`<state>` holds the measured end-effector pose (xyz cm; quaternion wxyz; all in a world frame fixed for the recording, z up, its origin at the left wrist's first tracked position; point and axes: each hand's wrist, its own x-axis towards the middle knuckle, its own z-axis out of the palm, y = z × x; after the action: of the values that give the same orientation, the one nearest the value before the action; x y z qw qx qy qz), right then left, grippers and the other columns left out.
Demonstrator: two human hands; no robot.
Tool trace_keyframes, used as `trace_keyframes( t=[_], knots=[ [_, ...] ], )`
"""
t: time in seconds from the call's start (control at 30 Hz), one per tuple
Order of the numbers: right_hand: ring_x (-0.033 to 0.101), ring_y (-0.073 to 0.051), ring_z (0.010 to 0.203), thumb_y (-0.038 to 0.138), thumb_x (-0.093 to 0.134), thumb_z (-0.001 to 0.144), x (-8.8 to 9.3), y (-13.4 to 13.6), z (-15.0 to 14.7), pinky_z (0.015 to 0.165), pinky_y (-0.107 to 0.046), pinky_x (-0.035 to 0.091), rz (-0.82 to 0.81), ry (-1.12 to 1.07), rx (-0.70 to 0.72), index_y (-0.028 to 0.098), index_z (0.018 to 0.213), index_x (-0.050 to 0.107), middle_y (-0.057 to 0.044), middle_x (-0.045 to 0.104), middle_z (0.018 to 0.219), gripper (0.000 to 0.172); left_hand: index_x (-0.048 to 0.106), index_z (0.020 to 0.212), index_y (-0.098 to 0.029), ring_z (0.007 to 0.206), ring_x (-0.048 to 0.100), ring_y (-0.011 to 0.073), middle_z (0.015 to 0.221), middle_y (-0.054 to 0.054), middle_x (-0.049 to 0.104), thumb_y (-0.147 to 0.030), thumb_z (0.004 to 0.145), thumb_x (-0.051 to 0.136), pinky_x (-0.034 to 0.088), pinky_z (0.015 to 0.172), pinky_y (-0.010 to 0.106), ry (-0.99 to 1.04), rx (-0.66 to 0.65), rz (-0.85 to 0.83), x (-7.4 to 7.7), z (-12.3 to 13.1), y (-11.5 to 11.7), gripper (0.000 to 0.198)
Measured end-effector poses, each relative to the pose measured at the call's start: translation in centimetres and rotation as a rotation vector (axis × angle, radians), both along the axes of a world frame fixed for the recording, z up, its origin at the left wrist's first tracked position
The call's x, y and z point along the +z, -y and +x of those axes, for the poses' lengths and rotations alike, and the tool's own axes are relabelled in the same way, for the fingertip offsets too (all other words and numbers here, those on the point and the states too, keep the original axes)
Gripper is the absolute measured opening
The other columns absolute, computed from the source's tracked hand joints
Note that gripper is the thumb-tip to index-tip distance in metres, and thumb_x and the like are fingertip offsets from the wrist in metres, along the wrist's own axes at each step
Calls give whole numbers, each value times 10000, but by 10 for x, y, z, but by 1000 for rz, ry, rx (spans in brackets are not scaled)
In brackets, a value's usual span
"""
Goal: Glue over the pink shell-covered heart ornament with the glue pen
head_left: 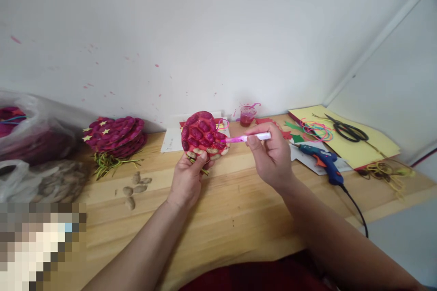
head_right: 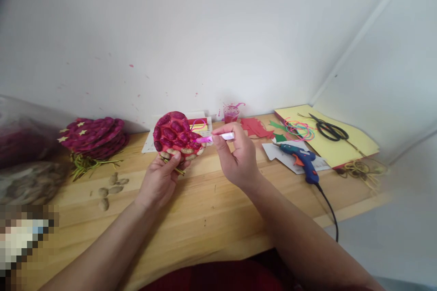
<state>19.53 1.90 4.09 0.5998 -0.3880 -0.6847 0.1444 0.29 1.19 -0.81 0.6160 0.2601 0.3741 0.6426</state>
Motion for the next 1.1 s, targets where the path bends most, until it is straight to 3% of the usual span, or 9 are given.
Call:
trace_keyframes(
  t=[0.2,0.5,1.1],
  knots=[
    [662,-171,859,226,594,965,3,2,-1,760,-324,513,139,152,-11,230,1008,614,-25,703,933,48,701,933,-166,805,662,127,946,22,722,-331,605,958,559,728,243,-56,2,39,2,2,2,448],
    [657,-199,857,232,574,973,5,3,-1,771,-374,515,142,238,-32,245,988,601,-34,704,915,34,692,963,-190,855,681,169,988,53,736,-388,692,902,538,773,283,-203,29,144,2,0,4,395],
    [649,-203,845,228,591,961,5,2,2,787,-387,493,178,250,-41,249,992,608,-30,706,907,41,664,942,-191,891,679,174,977,41,714,-357,687,904,547,802,295,-166,27,140,2,-1,2,387]
  ],
)
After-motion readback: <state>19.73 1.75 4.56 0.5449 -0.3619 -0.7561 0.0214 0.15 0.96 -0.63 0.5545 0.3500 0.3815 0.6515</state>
